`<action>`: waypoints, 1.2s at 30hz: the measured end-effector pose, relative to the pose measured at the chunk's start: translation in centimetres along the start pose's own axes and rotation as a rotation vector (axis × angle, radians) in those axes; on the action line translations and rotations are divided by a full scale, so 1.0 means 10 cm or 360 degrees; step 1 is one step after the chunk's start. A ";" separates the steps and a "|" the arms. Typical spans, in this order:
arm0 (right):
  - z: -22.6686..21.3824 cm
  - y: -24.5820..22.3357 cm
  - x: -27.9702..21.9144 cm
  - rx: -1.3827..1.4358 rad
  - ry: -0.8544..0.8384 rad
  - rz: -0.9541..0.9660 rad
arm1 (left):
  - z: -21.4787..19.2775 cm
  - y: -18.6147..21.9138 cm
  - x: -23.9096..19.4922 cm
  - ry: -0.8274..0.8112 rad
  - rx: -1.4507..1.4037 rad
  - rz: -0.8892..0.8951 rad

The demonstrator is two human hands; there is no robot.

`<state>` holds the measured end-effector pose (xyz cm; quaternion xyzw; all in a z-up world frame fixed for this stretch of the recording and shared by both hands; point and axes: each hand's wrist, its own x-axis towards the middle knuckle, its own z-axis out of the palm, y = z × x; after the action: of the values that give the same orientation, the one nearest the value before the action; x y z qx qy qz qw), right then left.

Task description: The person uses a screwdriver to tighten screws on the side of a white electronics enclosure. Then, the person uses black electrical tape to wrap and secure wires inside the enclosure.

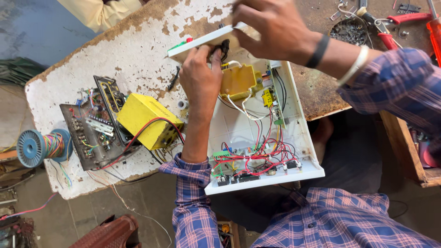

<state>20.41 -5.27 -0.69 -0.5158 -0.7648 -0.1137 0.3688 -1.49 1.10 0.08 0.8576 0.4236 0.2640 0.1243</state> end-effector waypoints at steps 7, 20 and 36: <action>-0.12 0.20 -0.17 -0.0511 -0.0404 -0.0360 | 0.02 0.04 -0.03 0.0015 0.0045 0.0074; 0.28 -0.04 0.03 -0.1028 -0.0402 -0.0407 | 0.15 -0.21 0.06 -0.0202 -0.0363 -0.0307; 0.45 -0.01 -0.06 -0.1178 -0.0216 -0.0391 | 0.30 -0.40 0.05 -0.0164 -0.0447 -0.0277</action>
<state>18.45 -3.22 -4.29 -0.5249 -0.7508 -0.3907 0.0901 -2.18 3.95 -3.98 0.8042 0.4483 0.2645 0.2868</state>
